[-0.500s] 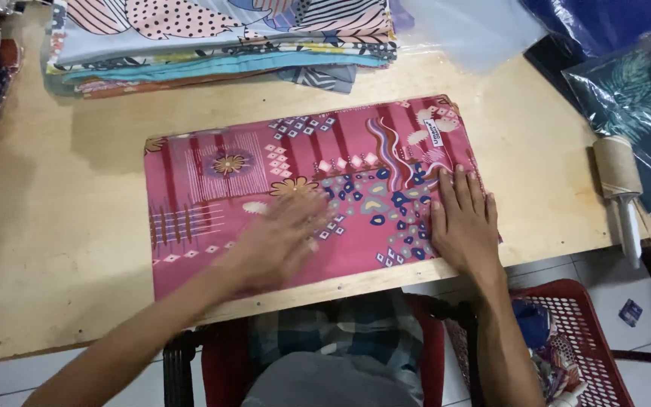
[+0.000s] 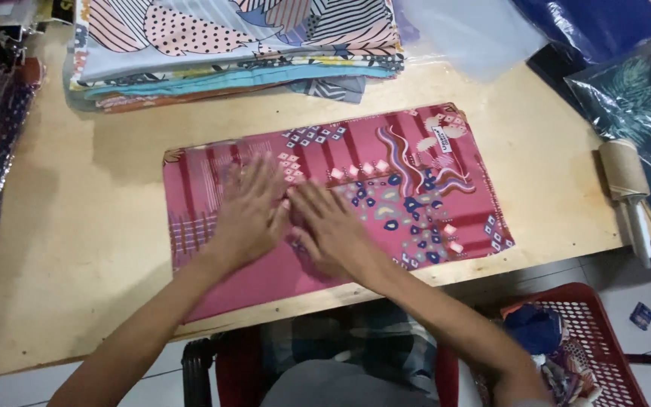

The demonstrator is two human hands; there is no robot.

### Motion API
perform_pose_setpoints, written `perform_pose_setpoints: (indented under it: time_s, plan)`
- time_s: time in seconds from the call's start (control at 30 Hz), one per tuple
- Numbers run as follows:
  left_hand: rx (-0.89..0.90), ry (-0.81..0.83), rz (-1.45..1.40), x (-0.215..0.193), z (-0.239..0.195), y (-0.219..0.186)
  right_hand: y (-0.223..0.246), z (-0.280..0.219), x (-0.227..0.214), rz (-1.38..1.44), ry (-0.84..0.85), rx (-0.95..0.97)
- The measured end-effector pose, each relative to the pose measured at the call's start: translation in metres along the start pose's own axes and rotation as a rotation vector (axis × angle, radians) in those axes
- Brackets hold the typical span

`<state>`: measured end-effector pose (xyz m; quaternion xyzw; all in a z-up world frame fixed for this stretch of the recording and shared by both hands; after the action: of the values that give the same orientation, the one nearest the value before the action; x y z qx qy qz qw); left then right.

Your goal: The person folds a pink patterned cloth on a wooden table, using a lint roller to smooth the surface before and after folding. The person folds the cloth in half multiple times and uses the lint roller to press down on the folds.

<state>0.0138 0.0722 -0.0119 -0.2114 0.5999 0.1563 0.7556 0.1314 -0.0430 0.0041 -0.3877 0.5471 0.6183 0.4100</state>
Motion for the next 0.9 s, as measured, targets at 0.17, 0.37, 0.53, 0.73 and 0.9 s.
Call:
perform_pose_setpoints:
  time_s: [0.17, 0.37, 0.53, 0.73, 0.9]
  plan:
    - [0.046, 0.05, -0.049, 0.002, 0.004, 0.002, -0.024, 0.001, -0.027, -0.131, 0.085, 0.057]
    - [0.082, 0.03, -0.073, -0.003, 0.001, 0.005, -0.118, -0.045, -0.06, -0.274, -0.036, 0.336]
    - [0.121, 0.008, -0.137, -0.003, -0.008, 0.014, -0.171, -0.1, -0.071, -0.227, -0.085, 0.655]
    - [0.169, -0.005, -0.094, -0.013, -0.021, 0.015, -0.139, -0.089, -0.066, -0.299, -0.117, 0.837]
    - [0.359, 0.106, -0.178, -0.011, -0.03, 0.005, -0.035, -0.045, -0.029, -0.034, 0.049, 0.321]
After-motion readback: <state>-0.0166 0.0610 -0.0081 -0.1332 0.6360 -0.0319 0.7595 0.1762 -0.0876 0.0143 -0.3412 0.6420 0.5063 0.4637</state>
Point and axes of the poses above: each hand's wrist, its own z-axis towards the middle knuckle, its own x-axis out of the palm, y = z × x, the point moved 4 cm from there along z, towards the middle knuckle, and after that the axes turned 1 degree about -x, right-handed, at the moved point
